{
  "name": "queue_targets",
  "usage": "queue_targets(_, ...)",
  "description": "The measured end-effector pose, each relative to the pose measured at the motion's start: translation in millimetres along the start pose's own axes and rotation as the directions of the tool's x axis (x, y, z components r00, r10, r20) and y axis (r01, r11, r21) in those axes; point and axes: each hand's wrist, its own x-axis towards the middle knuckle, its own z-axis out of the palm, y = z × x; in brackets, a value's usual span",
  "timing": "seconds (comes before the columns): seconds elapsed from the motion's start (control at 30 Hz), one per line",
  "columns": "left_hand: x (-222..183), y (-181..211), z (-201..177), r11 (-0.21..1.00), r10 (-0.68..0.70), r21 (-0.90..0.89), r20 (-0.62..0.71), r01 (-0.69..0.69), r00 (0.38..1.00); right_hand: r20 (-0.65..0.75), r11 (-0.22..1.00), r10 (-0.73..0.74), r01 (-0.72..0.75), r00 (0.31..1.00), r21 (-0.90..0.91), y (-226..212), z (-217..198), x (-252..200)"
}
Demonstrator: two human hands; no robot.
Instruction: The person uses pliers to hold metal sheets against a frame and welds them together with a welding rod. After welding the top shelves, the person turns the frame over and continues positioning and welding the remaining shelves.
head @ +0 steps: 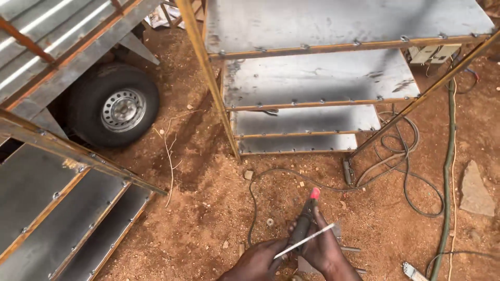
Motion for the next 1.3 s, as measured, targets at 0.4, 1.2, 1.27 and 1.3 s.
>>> queue_targets(0.4, -78.2, -69.4, -55.6, 0.853, -0.494, 0.002, -0.323, 0.522, 0.807, 0.146, 0.045, -0.371, 0.174, 0.917, -0.984, 31.9, 69.0, -5.6)
queue_targets(1.2, 10.5, -132.9, -264.8, 0.890, 0.120, 0.417, -0.603, 0.184, 0.788, 0.229, -0.502, -0.146, 0.127, 0.962, -0.855, -116.6, 167.7, 90.3)
queue_targets(1.27, 16.3, -151.1, -284.2, 0.876, 0.146, 0.440, -0.632, 0.199, 0.761, 0.305, -0.515, -0.160, 0.185, 0.939, -0.837, -125.9, 192.3, 113.2)
queue_targets(1.3, 14.1, -157.9, -290.0, 0.870, 0.172, 0.457, -0.635, 0.187, 0.753, 0.281, -0.557, -0.133, 0.162, 0.951, -0.814, -125.2, 201.9, 119.5)
